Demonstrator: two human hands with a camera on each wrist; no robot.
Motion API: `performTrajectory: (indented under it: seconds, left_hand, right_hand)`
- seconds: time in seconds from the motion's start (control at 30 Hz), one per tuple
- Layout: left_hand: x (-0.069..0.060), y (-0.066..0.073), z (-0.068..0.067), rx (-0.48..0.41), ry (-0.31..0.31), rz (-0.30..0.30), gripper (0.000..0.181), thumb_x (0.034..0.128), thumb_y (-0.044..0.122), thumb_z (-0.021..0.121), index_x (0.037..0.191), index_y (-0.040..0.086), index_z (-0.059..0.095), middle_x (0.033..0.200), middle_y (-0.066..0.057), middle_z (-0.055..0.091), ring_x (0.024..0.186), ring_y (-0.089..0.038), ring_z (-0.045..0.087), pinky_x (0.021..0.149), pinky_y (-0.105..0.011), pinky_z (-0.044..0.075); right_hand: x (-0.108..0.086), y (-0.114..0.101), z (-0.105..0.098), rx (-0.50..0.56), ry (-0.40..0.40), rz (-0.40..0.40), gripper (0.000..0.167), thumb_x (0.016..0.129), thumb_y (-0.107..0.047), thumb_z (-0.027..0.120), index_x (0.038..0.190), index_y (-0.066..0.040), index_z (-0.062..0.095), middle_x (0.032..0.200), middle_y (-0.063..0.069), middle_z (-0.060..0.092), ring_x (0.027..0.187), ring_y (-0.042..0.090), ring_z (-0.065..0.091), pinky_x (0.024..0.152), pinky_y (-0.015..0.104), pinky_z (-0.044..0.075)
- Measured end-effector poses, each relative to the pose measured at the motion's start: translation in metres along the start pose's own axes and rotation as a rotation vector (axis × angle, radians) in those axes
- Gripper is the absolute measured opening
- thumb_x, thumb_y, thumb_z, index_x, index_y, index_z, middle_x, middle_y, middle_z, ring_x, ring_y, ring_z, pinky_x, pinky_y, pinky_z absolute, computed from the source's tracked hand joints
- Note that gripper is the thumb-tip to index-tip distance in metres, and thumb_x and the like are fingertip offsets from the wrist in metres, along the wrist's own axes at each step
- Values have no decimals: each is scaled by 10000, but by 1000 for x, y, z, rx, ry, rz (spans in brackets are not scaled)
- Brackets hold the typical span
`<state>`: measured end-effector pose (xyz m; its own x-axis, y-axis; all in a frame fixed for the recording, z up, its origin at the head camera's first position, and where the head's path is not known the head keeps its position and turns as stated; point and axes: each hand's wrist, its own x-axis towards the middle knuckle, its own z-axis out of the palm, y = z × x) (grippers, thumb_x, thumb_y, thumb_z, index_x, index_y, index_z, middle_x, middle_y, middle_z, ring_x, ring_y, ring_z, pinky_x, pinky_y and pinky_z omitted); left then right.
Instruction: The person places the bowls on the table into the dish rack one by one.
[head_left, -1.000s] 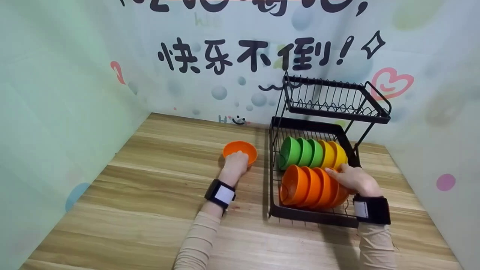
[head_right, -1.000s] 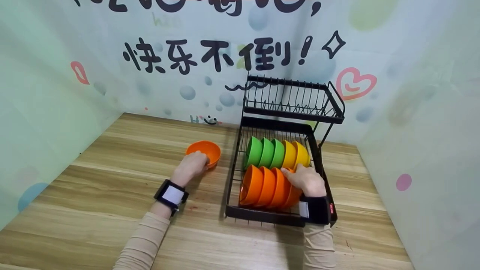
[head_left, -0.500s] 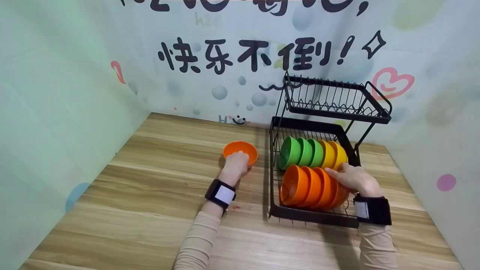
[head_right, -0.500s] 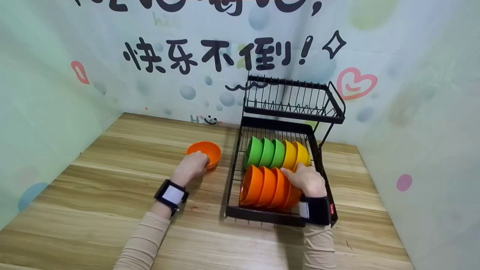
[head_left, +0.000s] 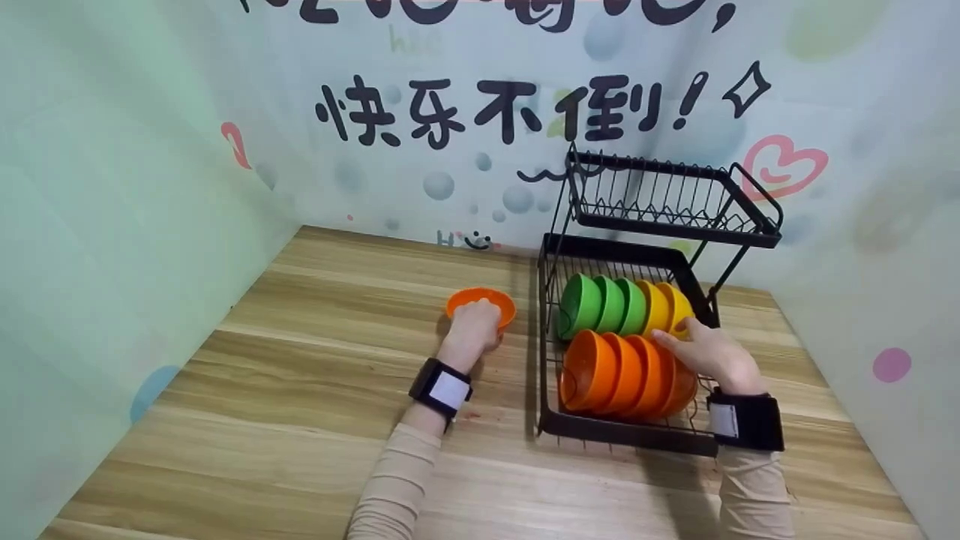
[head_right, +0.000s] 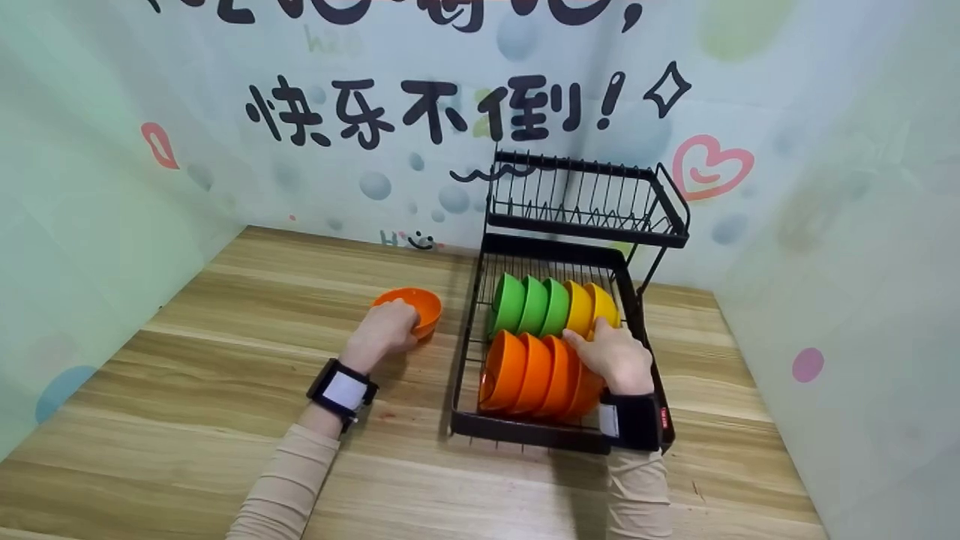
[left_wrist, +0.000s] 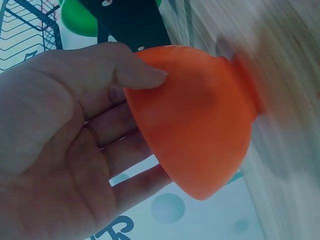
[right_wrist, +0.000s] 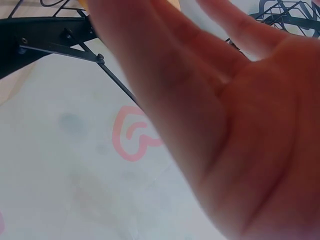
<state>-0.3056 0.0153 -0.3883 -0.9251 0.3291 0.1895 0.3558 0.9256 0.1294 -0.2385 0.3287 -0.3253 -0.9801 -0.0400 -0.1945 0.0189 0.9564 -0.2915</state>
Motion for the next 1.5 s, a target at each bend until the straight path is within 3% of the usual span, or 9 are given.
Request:
performTrajectory:
  seconds: [0.23, 0.6, 0.87, 1.1, 1.3, 1.5]
  left_hand:
    - [-1, 3, -3, 21, 45, 29, 65, 801, 100, 665, 841, 51, 679, 956, -123, 680, 886, -292, 666, 744, -429, 551]
    - [-4, 12, -17, 42, 24, 83, 122, 772, 137, 708, 843, 47, 668, 902, -106, 687, 825, -261, 661, 709, -385, 556]
    - [-8, 21, -29, 126, 202, 179, 94, 755, 156, 738, 754, 76, 689, 824, -82, 700, 741, -235, 677, 630, -354, 551]
    - [-9, 29, -37, 163, 293, 296, 39, 767, 124, 696, 787, 97, 677, 729, -64, 680, 672, -235, 662, 582, -340, 537]
    - [-11, 37, -41, 194, 390, 416, 41, 781, 142, 686, 804, 134, 653, 663, -18, 642, 602, -178, 625, 532, -291, 501]
    - [-14, 47, -43, 258, 444, 508, 34, 814, 161, 663, 809, 151, 631, 635, 15, 622, 566, -148, 589, 536, -252, 471]
  right_hand:
    - [0, -1, 1, 8, 18, 6, 865, 909, -688, 309, 1362, 47, 337, 1322, 383, 451, 1162, 550, 480, 863, 585, 455]
    - [-1, -3, 1, 19, 67, -4, 855, 901, -695, 326, 1340, 38, 375, 1286, 368, 494, 1117, 521, 521, 803, 540, 479]
    - [-3, -6, 0, 92, 175, -48, 728, 939, -592, 392, 1293, 43, 430, 1200, 328, 572, 1004, 417, 596, 744, 447, 486]
    - [-3, -13, -1, 202, 252, -66, 664, 951, -577, 375, 1282, -5, 451, 1160, 278, 609, 956, 337, 616, 716, 356, 480]
    - [-6, -23, -3, 356, 294, -111, 678, 950, -585, 356, 1322, -25, 447, 1161, 292, 613, 915, 323, 671, 742, 349, 551]
    - [-4, -34, 0, 551, 286, -162, 633, 968, -523, 380, 1315, 2, 444, 1050, 235, 636, 840, 213, 682, 754, 303, 578]
